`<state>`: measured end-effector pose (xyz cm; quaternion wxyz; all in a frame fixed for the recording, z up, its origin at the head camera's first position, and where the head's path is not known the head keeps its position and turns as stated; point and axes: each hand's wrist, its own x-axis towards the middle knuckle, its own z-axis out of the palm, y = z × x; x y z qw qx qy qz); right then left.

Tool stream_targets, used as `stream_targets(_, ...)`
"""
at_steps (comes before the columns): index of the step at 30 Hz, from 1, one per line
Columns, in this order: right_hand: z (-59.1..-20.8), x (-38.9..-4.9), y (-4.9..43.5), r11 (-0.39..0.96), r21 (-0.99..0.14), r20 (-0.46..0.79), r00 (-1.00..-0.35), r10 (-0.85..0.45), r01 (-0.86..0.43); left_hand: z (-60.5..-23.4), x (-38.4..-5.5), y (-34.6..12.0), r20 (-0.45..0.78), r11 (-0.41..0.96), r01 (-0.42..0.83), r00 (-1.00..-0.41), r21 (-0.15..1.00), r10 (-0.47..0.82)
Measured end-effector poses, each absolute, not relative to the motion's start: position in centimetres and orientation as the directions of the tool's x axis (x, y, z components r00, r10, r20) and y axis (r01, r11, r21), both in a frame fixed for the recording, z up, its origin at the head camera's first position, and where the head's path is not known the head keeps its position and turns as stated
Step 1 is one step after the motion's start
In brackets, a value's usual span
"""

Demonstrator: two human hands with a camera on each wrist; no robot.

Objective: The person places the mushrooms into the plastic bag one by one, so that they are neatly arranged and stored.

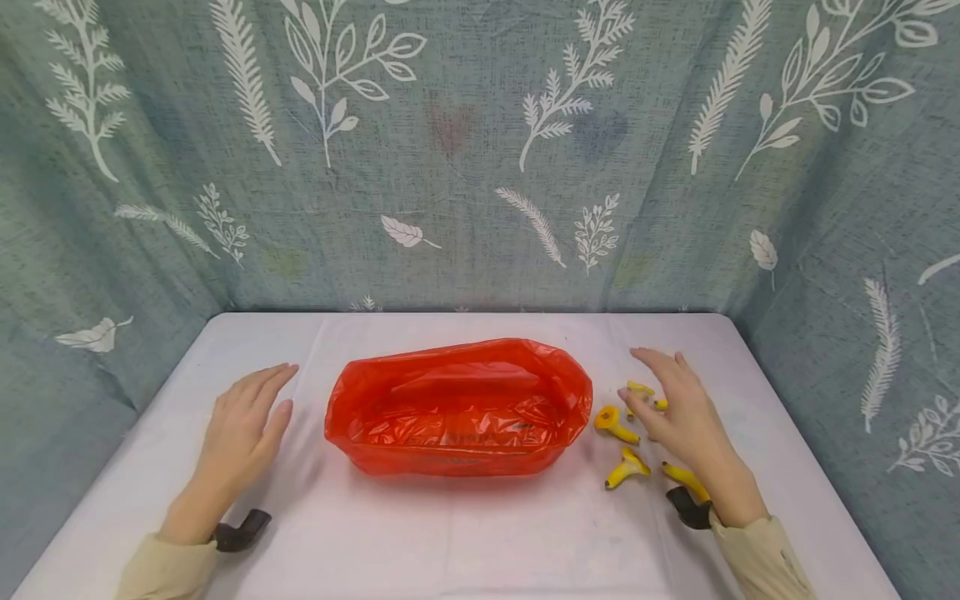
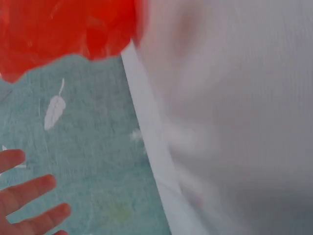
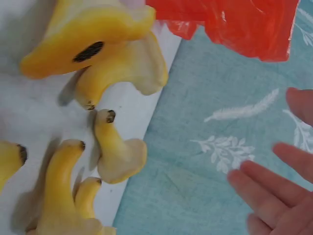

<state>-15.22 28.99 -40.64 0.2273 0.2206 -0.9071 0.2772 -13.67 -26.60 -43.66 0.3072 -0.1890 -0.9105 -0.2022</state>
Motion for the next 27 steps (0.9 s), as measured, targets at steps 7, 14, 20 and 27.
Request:
stream_targets(7, -40.2, -15.4, 28.8, 0.761, -0.416, 0.437, -0.843, -0.313, -0.498, -43.8, -13.5, -25.1, 0.686, 0.701, 0.586, -0.703, 0.406, 0.190)
stream_targets(14, -39.0, -16.2, 29.0, 0.769, -0.476, 0.252, -0.904, -0.346, -0.427, -42.3, -12.9, -22.6, 0.697, 0.444, 0.689, -0.694, 0.573, 0.178)
stream_targets(20, -38.7, -16.7, 29.1, 0.780, -0.515, 0.135, -0.932, -0.337, -0.357, -41.2, -12.8, -20.5, 0.698, 0.321, 0.726, -0.682, 0.608, 0.218)
stream_targets(27, -39.2, -17.1, 28.8, 0.781, -0.549, 0.043, -0.943, -0.330, -0.298, -43.8, -14.4, -20.2, 0.720, 0.287, 0.756, -0.651, 0.588, 0.240)
